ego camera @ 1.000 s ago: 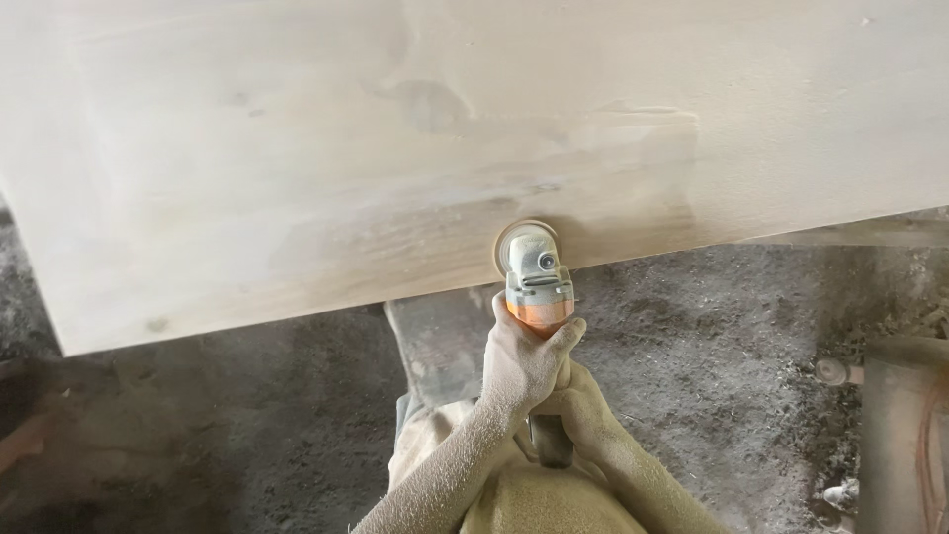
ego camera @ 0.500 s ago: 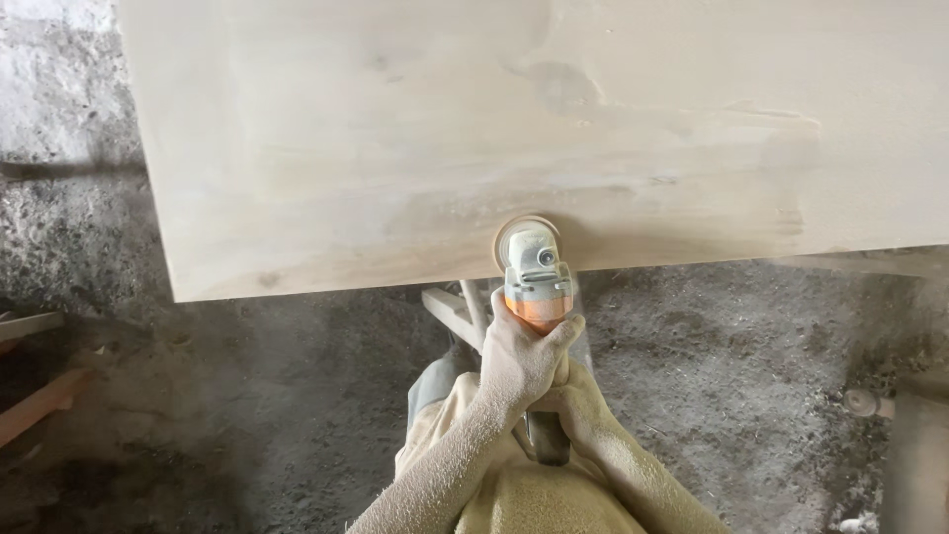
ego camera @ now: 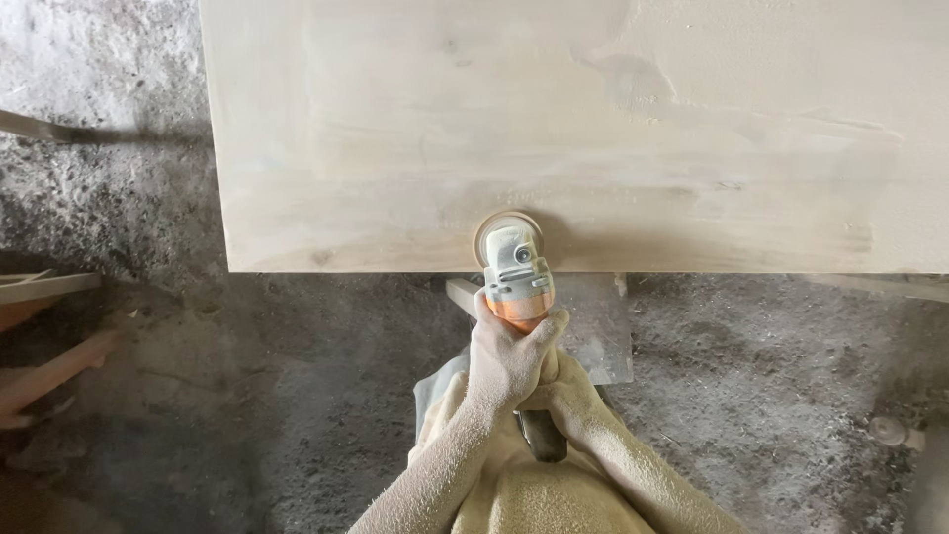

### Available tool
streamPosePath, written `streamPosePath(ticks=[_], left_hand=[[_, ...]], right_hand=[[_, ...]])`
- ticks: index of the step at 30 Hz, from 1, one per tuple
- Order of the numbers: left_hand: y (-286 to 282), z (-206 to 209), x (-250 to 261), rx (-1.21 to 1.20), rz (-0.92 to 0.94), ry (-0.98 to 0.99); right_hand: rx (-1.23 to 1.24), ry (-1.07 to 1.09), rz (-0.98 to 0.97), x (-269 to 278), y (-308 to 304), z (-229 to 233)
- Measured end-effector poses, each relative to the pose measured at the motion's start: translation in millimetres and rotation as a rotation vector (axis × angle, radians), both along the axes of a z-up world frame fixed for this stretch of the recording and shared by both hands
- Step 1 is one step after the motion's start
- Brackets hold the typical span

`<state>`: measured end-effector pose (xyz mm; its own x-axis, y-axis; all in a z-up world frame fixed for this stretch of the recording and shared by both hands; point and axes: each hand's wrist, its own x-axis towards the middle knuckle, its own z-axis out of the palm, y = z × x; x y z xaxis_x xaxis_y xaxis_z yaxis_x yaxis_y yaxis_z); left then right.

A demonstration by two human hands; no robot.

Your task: The person is using a handheld power sander to smooth the surface of a large wooden board, moving the sander across different sections of the wood while holding it with both hands.

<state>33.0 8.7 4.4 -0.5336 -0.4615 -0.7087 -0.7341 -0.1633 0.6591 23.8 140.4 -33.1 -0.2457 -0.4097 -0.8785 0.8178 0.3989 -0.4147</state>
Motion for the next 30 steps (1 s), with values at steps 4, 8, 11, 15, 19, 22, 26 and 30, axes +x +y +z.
streamPosePath(ticks=[4, 8, 11, 15, 19, 22, 26, 30], left_hand=[[8.4, 2.2, -6.5, -0.018, 0.003, 0.046], [30.2, 1.4, -21.6, -0.008, -0.006, 0.091], [49.8, 1.8, -37.0, 0.003, -0.048, 0.07], [78.4, 3.9, -62.8, 0.016, -0.153, -0.023], [109.5, 4.2, -86.8, 0.062, -0.194, -0.059], [133.3, 2.8, -101.9, 0.08, -0.213, -0.051], [160.2, -0.7, -122.4, 0.076, -0.236, -0.018], [179.8, -5.6, -140.2, 0.099, -0.283, -0.034]], right_hand=[[-0.02, 0.027, 0.038, -4.4, 9.5, -2.9], [0.018, 0.042, 0.041, -17.6, 30.7, -1.3], [0.018, 0.031, -0.044, -27.5, 46.7, 4.4], [0.079, 0.033, -0.053, -46.8, 76.0, 12.1], [0.04, 0.011, -0.184, -61.0, 106.7, 9.6], [0.051, 0.013, -0.199, -70.8, 134.2, 6.6], [0.062, 0.009, -0.216, -86.0, 162.5, -0.3], [0.053, 0.047, -0.207, -101.5, 181.7, -2.6]])
